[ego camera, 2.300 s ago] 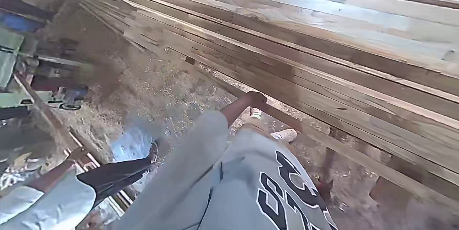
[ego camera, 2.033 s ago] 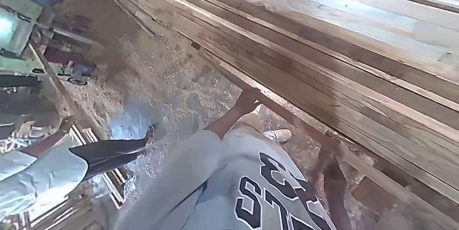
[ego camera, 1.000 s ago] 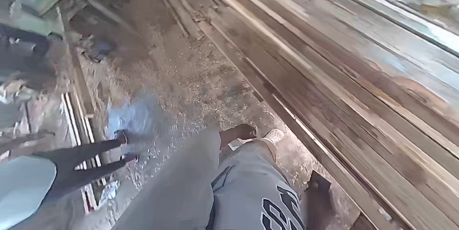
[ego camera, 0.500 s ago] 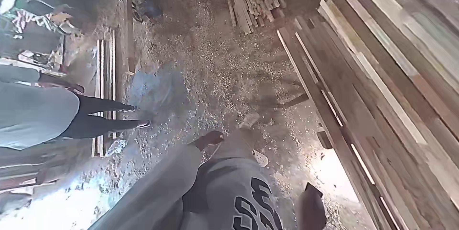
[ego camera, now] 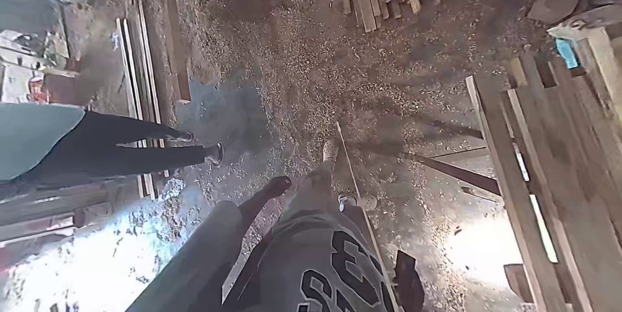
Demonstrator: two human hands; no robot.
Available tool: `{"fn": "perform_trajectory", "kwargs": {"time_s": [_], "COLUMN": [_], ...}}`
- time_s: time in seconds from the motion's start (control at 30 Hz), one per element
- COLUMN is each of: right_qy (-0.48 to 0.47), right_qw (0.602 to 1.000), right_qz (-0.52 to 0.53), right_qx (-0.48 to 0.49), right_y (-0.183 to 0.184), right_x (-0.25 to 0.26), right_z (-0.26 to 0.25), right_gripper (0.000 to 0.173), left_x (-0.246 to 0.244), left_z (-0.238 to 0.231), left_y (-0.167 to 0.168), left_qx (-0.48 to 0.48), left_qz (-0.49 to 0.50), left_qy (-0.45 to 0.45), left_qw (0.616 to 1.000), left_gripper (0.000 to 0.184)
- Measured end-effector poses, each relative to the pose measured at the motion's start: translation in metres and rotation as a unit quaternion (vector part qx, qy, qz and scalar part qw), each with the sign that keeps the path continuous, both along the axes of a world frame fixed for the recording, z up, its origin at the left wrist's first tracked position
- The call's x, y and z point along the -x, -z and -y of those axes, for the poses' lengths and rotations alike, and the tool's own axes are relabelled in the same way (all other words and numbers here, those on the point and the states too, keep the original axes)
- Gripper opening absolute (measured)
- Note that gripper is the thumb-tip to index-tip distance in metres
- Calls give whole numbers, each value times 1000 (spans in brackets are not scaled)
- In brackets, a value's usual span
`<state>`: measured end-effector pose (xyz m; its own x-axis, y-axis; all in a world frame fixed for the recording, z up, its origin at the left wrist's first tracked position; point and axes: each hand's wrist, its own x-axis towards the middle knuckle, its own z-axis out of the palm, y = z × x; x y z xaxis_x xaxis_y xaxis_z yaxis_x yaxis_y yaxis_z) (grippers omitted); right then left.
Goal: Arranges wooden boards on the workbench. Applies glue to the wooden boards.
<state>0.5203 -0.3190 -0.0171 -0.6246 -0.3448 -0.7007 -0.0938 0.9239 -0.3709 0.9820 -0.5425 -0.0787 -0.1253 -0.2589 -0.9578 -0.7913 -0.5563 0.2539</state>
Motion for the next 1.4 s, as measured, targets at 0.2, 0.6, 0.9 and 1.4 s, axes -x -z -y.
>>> {"fn": "perform_trajectory", "kwargs": {"time_s": [0.2,0.6,0.9,1.4], "right_qy": [36,239,448,388], "right_qw": [997,962,874,886], "right_qz": [-17,-40,-79,-223], "right_qx": [70,124,171,-124], "right_y": [21,53,19,-68], "right_x": [-21,-19,30,305], "right_z": [38,8,-55,-94], "right_gripper": [36,47,36,38], "left_x": [1,129,282,666], "left_z": [98,201,217,124], "left_y": [5,-49,-30,-89], "left_qx": [28,167,237,352], "left_qz": [-32,-36,-57,-400], "left_qy": [60,296,494,725], "left_qw": [997,940,835,436], "left_gripper": [39,42,39,62]}}
